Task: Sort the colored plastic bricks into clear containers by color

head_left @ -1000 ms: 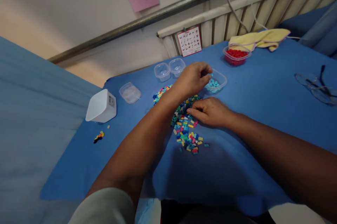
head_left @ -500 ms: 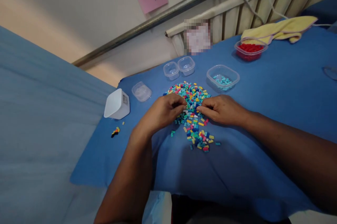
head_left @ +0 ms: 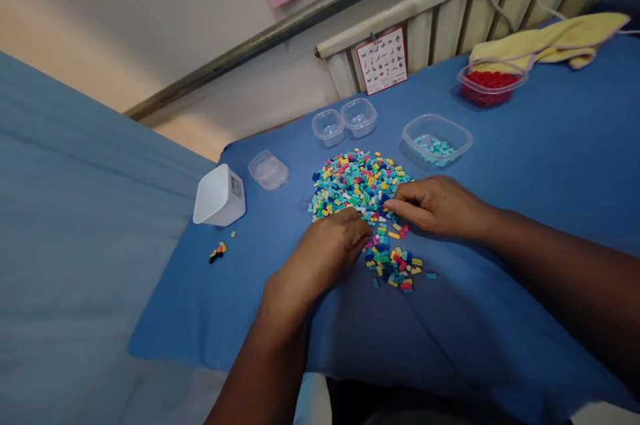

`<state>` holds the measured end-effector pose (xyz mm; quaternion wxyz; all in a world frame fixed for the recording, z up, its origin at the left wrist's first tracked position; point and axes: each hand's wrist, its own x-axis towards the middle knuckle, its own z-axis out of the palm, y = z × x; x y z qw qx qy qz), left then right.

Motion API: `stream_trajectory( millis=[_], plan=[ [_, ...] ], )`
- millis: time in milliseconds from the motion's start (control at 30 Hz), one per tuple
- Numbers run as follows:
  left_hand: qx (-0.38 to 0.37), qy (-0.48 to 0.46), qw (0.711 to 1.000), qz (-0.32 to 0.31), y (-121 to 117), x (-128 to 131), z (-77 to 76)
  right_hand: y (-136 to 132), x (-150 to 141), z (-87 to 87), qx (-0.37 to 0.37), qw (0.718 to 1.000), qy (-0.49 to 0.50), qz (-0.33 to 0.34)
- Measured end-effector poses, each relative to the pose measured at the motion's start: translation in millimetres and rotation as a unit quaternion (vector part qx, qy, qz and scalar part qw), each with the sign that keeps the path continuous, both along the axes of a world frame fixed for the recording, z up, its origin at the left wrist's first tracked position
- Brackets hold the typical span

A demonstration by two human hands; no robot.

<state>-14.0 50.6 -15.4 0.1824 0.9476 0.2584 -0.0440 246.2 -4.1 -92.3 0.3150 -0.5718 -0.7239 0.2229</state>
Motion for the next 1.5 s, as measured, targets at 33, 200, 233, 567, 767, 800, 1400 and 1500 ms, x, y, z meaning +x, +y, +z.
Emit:
stream_trajectory(
  millis=[33, 200, 233, 567, 767, 800, 1400, 1500],
  plan=[
    [0.004, 0.011, 1.0, 0.0, -2, 0, 0.9, 0, 0, 0.4, -0.001, 1.0, 0.0, 0.001],
    [0.001, 0.044, 0.999, 0.004, -9, -3, 3.4, 0, -1, 1.6, -0.002, 1.0, -0.002, 0.002],
    [-0.002, 0.039, 0.999, 0.012, -9, -3, 3.0, 0, -1, 1.4, -0.002, 1.0, -0.002, 0.002],
    [0.024, 0.059, 0.998, 0.022, -5, 1, 3.4, 1, -1, 2.9, -0.001, 1.0, -0.003, -0.003],
    [-0.003, -0.091, 0.992, 0.088, 8, 7, 11.5, 3, -3, 1.0, 0.007, 1.0, -0.003, -0.005],
    [0.005, -0.113, 0.99, 0.087, 11, 11, 14.0, 4, -3, 1.0, 0.009, 1.0, -0.004, -0.006],
    [0.109, -0.161, 0.981, -0.02, 66, 109, 38.8, 7, -4, 2.4, 0.014, 1.0, 0.018, 0.003],
    [0.068, -0.084, 0.994, 0.003, 44, 62, 39.2, 8, -5, 2.3, 0.013, 1.0, 0.009, -0.005]
  ],
)
